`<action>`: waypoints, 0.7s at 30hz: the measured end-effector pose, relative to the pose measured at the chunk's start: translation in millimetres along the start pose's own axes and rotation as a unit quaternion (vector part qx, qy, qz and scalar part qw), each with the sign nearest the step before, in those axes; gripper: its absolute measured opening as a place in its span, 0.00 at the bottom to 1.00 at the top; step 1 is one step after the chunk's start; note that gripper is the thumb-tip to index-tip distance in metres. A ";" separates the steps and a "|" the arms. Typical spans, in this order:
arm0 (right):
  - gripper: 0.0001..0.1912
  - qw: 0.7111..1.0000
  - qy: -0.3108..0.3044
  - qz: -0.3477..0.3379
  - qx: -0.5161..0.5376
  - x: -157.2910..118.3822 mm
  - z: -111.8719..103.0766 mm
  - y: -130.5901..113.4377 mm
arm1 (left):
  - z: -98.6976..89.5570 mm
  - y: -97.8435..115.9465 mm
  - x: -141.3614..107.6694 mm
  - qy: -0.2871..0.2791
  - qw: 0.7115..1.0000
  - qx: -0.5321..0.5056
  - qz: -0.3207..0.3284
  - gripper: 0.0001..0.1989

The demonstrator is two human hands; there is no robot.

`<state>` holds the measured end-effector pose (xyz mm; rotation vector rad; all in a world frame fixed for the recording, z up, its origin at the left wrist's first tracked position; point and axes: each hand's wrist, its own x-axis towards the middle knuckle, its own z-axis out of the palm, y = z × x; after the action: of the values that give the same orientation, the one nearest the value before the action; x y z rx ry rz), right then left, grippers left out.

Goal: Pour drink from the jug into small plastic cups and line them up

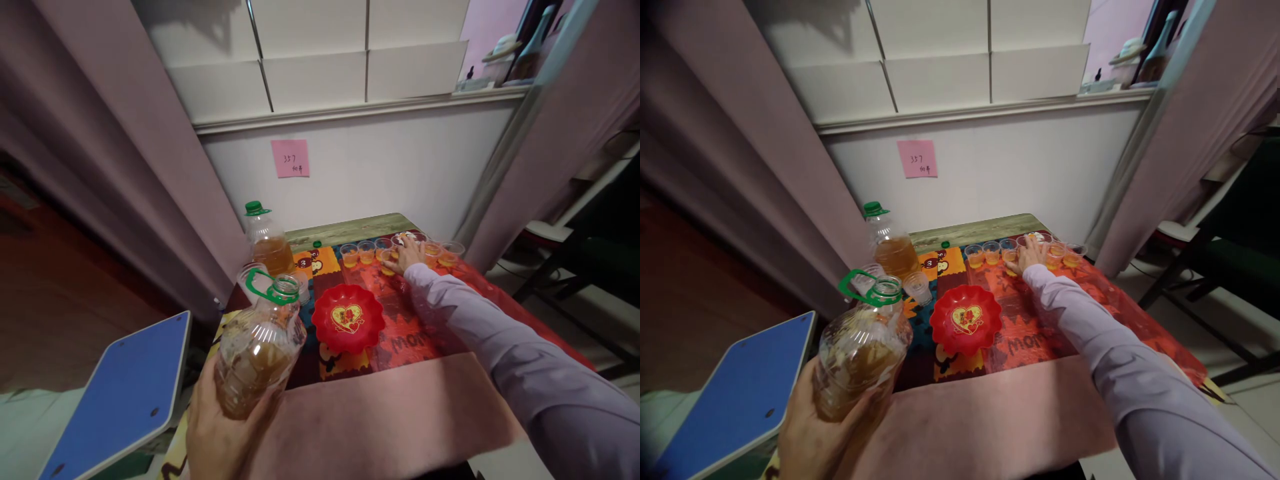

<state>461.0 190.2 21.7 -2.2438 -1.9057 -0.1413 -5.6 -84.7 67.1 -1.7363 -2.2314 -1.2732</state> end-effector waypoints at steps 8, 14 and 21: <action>0.36 0.994 0.080 -0.038 0.058 -9.2 -15.0 -14.9 | 0.3 -2.1 -4.9 0.005 1.000 -0.026 0.008 0.59; 0.20 0.930 0.039 -0.273 0.243 -45.4 -60.2 -103.0 | 0.2 -3.3 -8.2 0.001 0.999 -0.042 0.023 0.57; 0.20 0.913 -0.037 -0.371 0.166 -89.5 -68.1 -222.1 | 1.8 -2.1 -9.6 0.017 0.998 -0.033 0.054 0.57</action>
<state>230.9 123.5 89.5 -1.2428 -2.4962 0.1567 -3.0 -91.2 60.0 -1.8157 -2.0683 -1.3569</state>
